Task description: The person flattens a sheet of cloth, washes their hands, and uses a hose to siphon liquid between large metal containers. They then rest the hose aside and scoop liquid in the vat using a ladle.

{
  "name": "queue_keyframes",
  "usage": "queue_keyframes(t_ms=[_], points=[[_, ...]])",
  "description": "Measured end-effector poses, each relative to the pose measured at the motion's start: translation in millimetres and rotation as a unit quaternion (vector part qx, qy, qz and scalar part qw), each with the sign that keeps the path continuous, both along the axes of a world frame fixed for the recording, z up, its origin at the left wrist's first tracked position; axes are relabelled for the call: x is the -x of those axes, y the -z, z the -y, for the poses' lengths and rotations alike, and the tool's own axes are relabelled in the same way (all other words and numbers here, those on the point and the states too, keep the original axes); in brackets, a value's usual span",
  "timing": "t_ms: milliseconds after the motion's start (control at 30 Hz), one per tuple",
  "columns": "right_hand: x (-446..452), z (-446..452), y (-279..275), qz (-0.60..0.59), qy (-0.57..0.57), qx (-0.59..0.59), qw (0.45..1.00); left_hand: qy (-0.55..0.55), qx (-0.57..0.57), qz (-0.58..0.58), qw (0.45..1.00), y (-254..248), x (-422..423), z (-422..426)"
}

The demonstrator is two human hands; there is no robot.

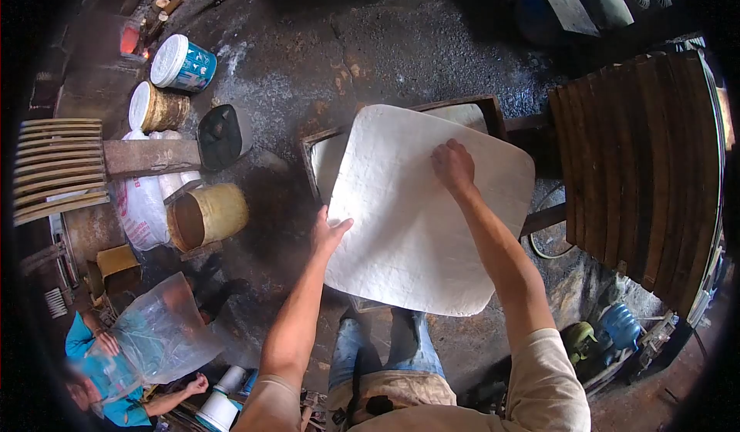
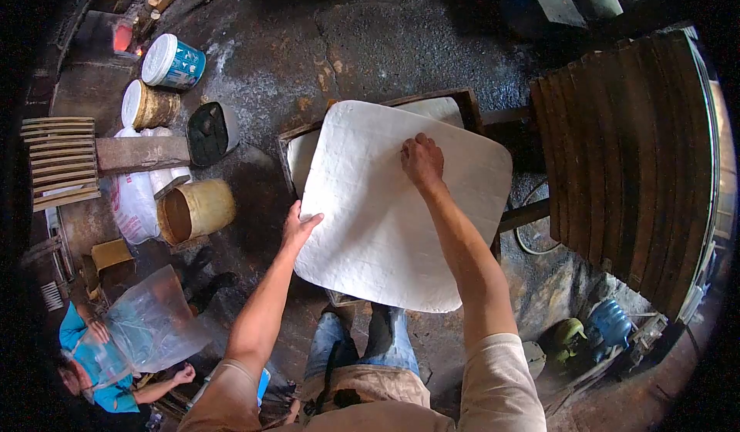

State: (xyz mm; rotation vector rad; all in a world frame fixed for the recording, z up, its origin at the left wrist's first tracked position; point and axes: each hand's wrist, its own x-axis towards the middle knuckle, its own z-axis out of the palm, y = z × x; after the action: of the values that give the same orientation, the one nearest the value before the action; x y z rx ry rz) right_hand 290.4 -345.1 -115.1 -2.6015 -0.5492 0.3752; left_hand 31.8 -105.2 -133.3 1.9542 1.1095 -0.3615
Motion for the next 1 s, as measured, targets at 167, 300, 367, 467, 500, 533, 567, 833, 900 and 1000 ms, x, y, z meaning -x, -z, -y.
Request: queue_keyframes(t_ms=[167,300,367,467,500,533,567,833,900,1000], points=[[1.5,1.7,1.8,0.015,-0.038,0.061,0.997,-0.033,0.052,0.023,0.998,5.5,4.3,3.5],[6.8,2.9,10.6,0.008,0.001,0.047,0.999,-0.022,0.039,0.022,0.999,0.5,6.3,6.1],[10.2,9.9,13.3,0.003,0.015,-0.013,1.000,-0.007,0.020,-0.002,1.000,-10.8,1.1,7.0],[8.3,8.4,10.3,-0.006,0.004,-0.003,1.000,-0.010,0.004,0.030,0.999,16.1,12.3,1.8],[8.8,6.9,10.3,-0.006,0.005,-0.003,1.000,-0.008,0.004,0.029,1.000,13.7,11.7,2.6],[8.2,4.7,10.3,-0.004,0.009,0.008,1.000,-0.009,0.017,0.022,1.000,11.1,11.0,3.5],[7.0,3.5,9.9,-0.002,0.013,0.018,1.000,-0.011,0.030,0.015,0.999,8.3,10.4,4.6],[3.3,2.3,22.4,0.025,0.009,0.012,1.000,-0.033,0.054,0.039,0.997,7.4,15.9,5.3],[2.5,0.6,23.1,0.023,0.008,0.011,1.000,-0.035,0.043,0.056,0.997,10.9,23.4,6.4],[4.1,1.5,26.6,0.044,-0.025,0.036,0.998,-0.061,0.005,0.080,0.995,-11.4,31.1,15.1]])
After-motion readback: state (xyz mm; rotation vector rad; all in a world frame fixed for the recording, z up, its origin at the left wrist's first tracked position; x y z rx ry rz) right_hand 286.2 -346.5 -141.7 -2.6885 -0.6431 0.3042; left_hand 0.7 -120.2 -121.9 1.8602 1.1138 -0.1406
